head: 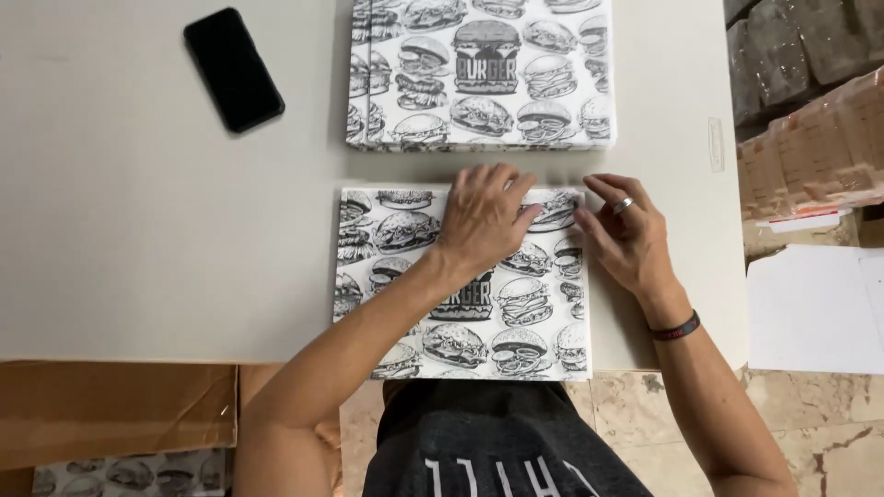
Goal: Folding printed paper sheets into smaller squares and stacking them on a table.
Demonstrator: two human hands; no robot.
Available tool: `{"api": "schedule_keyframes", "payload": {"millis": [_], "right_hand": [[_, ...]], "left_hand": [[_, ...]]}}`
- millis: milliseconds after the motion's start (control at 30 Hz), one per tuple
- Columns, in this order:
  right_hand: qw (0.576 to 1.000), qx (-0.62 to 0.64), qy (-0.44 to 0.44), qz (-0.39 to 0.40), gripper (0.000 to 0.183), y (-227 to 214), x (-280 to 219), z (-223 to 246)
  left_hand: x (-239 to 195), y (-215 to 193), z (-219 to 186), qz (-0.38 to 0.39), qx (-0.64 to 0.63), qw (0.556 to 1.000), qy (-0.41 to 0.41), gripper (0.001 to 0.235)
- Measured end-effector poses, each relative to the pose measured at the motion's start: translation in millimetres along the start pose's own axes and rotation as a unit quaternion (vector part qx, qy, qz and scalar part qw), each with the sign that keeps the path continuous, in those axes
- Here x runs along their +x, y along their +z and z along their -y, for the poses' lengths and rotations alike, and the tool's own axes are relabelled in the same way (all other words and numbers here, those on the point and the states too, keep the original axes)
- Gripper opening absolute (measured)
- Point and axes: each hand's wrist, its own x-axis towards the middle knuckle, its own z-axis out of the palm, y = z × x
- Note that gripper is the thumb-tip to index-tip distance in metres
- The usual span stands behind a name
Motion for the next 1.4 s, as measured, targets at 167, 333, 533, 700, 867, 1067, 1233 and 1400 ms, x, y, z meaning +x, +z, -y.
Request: {"api": "schedule_keyframes", "payload": {"millis": [167,333,533,700,867,1067,1233,1400], "right_hand": [[0.998,-0.062,-0.02,0.007,0.041,4,-12,-1],[0.981,-0.167,-0.097,0.002,0.041,10,-15,4],[0.98,-0.176,-0.095,-0.003,0.05,13,-22,3],[0.975,-0.205,-0.09,0.003,0.05,14,-22,-3],[0.972,-0.222,-0.076,0.017,0.051,14,-22,-4],[0.98,-0.184,-0.058,0.057,0.051,17,-21,0],[0.997,-0.061,-0.047,0.03,0.054,9,-21,-10],[0.998,0.01,-0.059,-0.024,0.05,3,-18,-7]], "left_hand": [[-10,34,10,-0.095,0.004,0.994,0.054,0.024],[-9,6,9,-0.081,-0.113,0.989,0.058,0.034],[-3,-6,19,-0.045,-0.151,0.987,0.028,0.031],[-1,14,22,-0.053,-0.036,0.996,0.057,0.027],[-1,19,23,-0.04,-0.02,0.997,0.07,0.04],[2,5,21,-0.027,-0.133,0.989,0.055,0.045],[-1,14,36,-0.036,-0.314,0.949,0.015,0.038],[-3,15,44,-0.031,-0.382,0.923,0.011,0.022]]}}
